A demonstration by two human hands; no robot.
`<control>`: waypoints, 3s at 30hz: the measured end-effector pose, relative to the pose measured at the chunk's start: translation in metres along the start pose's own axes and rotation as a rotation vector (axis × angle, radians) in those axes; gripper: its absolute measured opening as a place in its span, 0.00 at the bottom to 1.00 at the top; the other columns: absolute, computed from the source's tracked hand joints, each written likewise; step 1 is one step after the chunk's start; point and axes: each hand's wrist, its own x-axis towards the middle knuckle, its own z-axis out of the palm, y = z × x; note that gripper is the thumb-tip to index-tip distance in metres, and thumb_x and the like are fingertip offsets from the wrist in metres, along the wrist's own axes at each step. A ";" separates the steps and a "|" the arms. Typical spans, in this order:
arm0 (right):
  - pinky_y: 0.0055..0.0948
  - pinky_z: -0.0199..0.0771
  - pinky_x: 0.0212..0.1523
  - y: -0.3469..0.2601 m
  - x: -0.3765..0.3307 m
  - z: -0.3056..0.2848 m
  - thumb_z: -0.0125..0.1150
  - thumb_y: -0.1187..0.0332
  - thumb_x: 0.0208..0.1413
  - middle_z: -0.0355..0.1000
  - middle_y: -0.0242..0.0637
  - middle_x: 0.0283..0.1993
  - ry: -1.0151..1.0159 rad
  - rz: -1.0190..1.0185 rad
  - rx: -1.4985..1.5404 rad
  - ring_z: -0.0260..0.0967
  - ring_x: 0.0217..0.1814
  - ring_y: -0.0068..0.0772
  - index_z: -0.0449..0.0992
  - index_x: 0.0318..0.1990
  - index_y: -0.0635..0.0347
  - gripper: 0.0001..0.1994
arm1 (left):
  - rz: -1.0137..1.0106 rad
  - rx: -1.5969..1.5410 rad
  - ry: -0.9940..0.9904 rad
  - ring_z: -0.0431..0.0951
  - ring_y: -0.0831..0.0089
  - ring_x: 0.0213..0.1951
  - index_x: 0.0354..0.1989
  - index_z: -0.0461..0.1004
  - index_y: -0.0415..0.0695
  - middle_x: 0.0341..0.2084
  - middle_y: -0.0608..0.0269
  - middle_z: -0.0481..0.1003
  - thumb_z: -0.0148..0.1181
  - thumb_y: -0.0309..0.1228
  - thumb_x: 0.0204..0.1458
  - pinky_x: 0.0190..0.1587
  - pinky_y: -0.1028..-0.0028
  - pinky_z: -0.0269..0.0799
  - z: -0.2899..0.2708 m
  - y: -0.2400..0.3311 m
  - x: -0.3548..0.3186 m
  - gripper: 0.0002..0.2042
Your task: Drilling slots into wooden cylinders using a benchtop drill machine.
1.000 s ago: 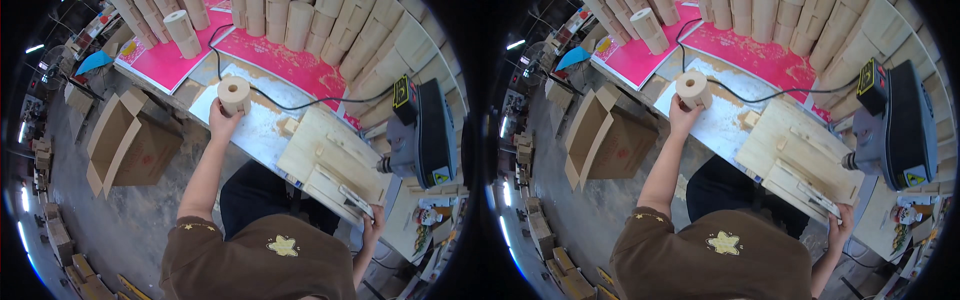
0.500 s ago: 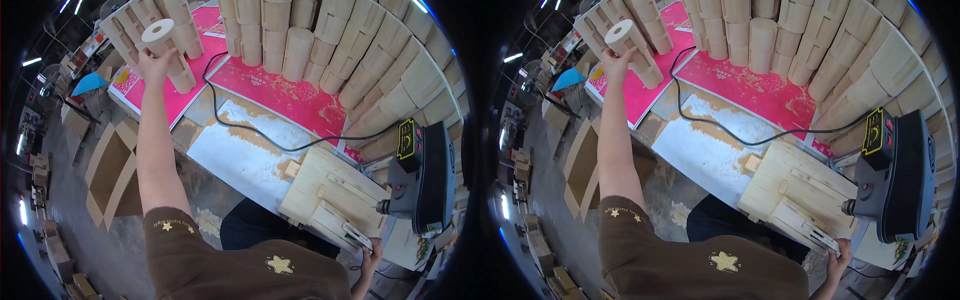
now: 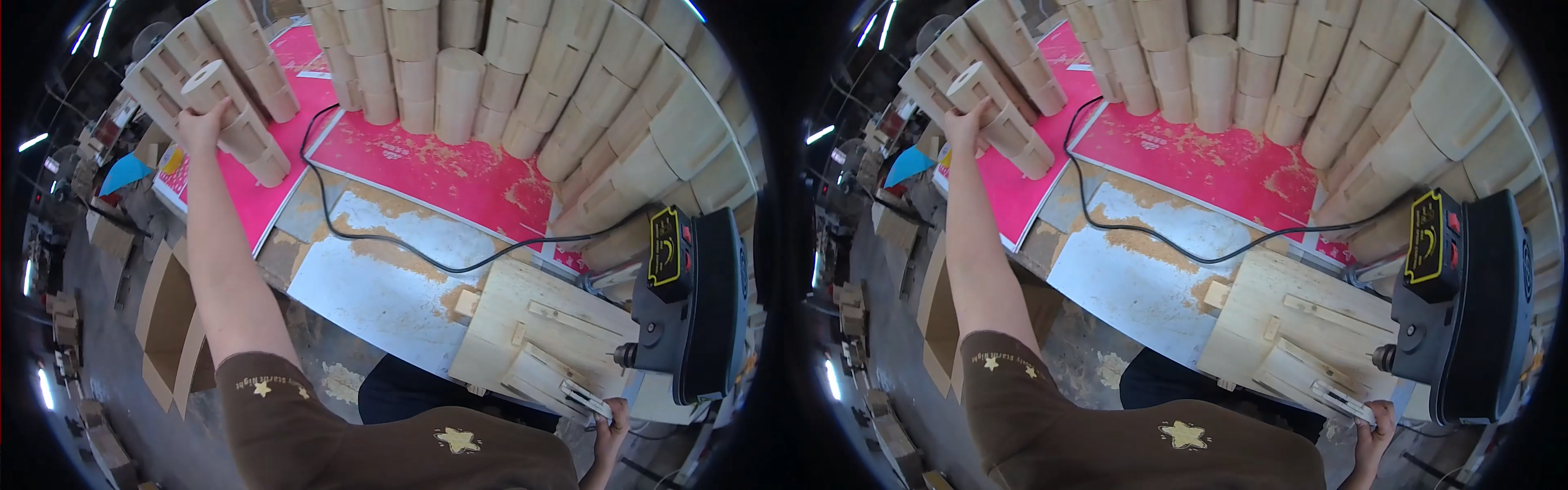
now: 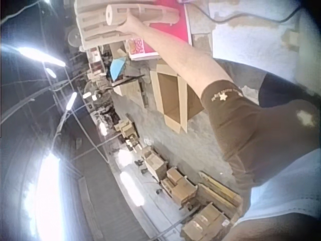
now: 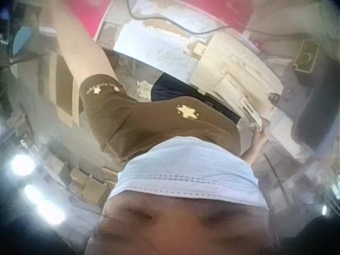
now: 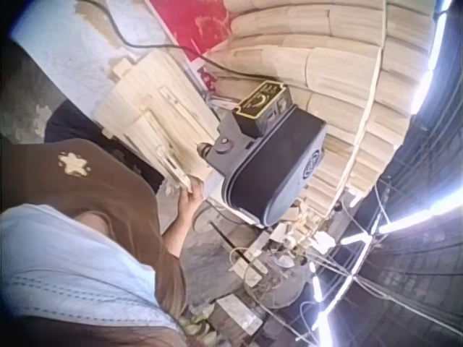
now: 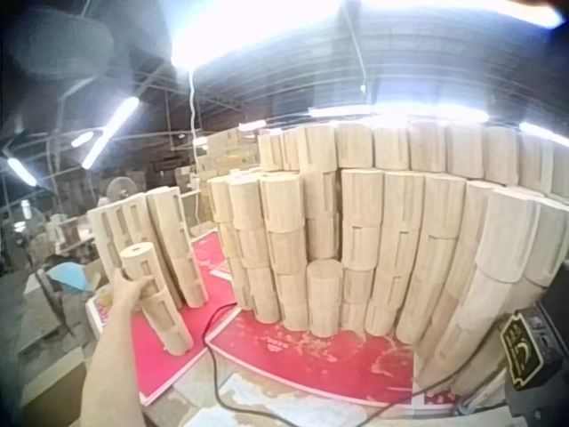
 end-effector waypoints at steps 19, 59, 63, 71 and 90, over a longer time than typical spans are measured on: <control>0.28 0.66 0.35 -0.001 0.004 0.004 0.66 0.75 0.34 0.68 0.37 0.31 0.059 -0.051 -0.012 0.67 0.34 0.35 0.74 0.34 0.60 0.14 | 0.134 -0.368 -0.362 0.70 0.57 0.46 0.50 0.64 0.34 0.46 0.47 0.68 0.71 0.42 0.34 0.48 0.64 0.67 0.192 0.204 -0.264 0.36; 0.27 0.63 0.48 0.049 0.056 -0.024 0.62 0.78 0.44 0.70 0.36 0.39 -0.155 -0.172 0.156 0.66 0.45 0.34 0.74 0.42 0.65 0.14 | 0.072 -0.531 -1.789 0.75 0.79 0.32 0.40 0.75 0.29 0.29 0.58 0.77 0.70 0.30 0.38 0.38 0.81 0.69 -0.053 0.217 -0.466 0.21; 0.27 0.64 0.47 0.051 0.054 -0.026 0.63 0.78 0.43 0.70 0.36 0.39 -0.138 -0.201 0.165 0.66 0.44 0.33 0.74 0.42 0.64 0.15 | 0.025 -0.593 -1.849 0.75 0.80 0.33 0.42 0.75 0.30 0.30 0.58 0.77 0.70 0.29 0.39 0.39 0.80 0.70 -0.041 0.218 -0.470 0.21; 0.29 0.66 0.45 0.038 0.057 -0.009 0.64 0.77 0.41 0.70 0.38 0.39 -0.119 -0.296 0.081 0.67 0.43 0.37 0.74 0.41 0.63 0.15 | 0.062 -0.704 -1.747 0.74 0.77 0.40 0.45 0.73 0.33 0.38 0.60 0.76 0.59 0.35 0.52 0.46 0.77 0.67 -0.032 0.226 -0.527 0.18; 0.34 0.69 0.41 0.044 0.086 0.007 0.66 0.77 0.37 0.72 0.40 0.38 0.132 -0.327 -0.140 0.67 0.42 0.44 0.74 0.42 0.59 0.19 | 0.501 -0.604 -1.006 0.67 0.65 0.43 0.51 0.69 0.41 0.39 0.61 0.70 0.72 0.34 0.29 0.50 0.64 0.53 -0.052 0.185 -0.569 0.33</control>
